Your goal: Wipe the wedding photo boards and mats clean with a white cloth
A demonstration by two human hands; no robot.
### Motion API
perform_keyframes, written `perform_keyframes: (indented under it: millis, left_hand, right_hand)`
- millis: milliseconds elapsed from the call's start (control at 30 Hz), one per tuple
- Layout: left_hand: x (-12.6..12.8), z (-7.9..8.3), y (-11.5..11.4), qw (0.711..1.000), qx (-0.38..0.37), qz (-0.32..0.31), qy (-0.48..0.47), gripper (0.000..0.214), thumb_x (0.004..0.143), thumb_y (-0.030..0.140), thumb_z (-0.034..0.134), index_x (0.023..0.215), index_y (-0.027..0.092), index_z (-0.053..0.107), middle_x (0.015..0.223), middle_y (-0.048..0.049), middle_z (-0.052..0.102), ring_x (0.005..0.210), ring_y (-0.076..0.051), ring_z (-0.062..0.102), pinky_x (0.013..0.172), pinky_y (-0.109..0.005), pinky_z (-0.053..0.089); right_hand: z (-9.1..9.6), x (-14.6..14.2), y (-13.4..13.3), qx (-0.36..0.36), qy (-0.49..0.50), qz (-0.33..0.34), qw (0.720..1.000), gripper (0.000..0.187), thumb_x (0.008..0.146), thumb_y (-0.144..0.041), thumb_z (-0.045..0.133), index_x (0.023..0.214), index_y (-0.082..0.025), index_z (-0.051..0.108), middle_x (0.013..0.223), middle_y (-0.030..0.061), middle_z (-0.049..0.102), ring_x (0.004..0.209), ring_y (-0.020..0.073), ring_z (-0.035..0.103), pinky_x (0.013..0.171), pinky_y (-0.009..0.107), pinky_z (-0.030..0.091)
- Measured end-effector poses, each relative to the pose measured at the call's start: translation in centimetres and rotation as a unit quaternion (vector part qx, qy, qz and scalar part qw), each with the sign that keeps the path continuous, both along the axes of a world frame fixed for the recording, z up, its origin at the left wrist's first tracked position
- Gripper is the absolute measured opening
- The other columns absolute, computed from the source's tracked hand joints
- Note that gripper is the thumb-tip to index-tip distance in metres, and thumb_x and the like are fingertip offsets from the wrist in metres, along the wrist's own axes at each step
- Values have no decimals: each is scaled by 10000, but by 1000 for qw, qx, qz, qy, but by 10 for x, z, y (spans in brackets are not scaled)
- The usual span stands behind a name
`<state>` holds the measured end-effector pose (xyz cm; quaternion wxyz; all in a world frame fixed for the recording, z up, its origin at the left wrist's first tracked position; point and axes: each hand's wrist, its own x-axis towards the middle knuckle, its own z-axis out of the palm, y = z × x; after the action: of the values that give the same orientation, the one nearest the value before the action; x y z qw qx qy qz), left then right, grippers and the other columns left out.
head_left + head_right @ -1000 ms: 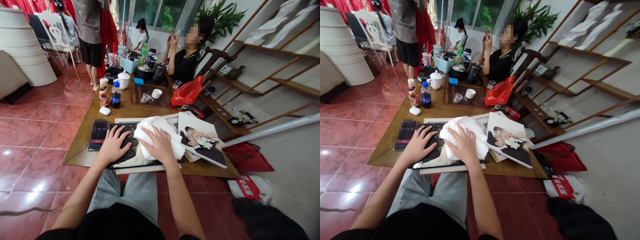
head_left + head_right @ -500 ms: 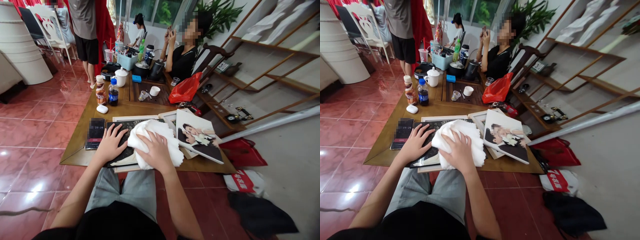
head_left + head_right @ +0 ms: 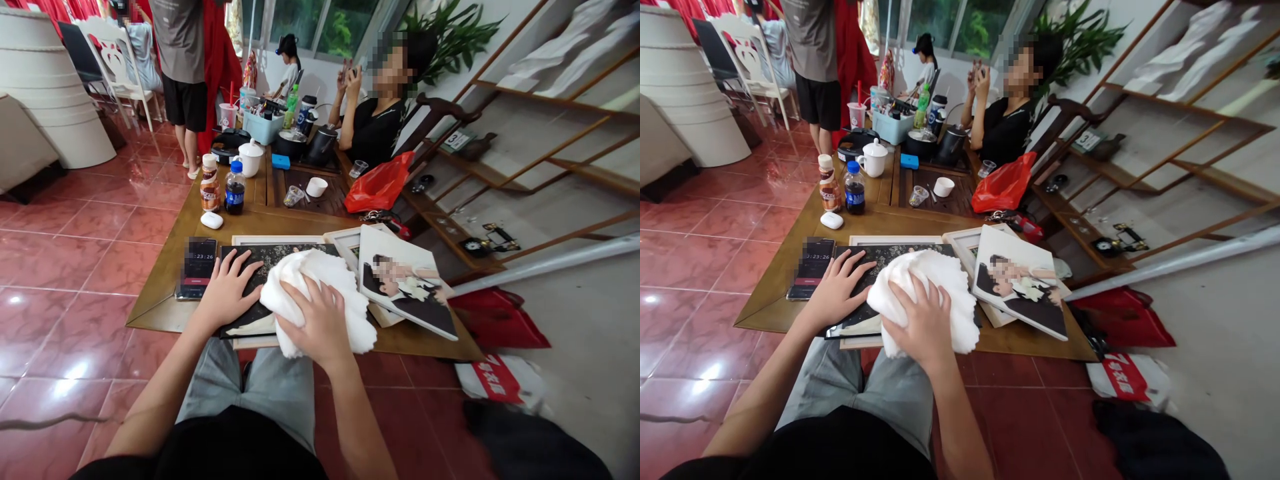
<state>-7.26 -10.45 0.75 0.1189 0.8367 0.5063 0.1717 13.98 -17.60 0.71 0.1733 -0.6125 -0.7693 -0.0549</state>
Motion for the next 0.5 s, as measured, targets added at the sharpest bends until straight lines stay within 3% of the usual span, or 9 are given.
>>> perform_keyframes:
  millis: [167,500]
  left_hand:
    - [1,1,1,1000,0,-2,-3,519,1009,464,508,1499,296,520,1650,-74,401,1570,-361,237,1269,-657,207]
    - [-1,-2,2,1000,1,-5,-4,512,1012,474,498,1498,313,517,1648,-70,402,1566,-364,241,1257,-682,204]
  right_hand:
    - [0,7,-14,-9,8,7,1000,529,913,-509,602,1410,-329,620,1506,105,546,1303,365,499,1110,565,331]
    - [1,32,53,15,4,-84,996,504,967,-531,550,1412,-302,610,1468,101,589,1258,338,548,1040,502,383]
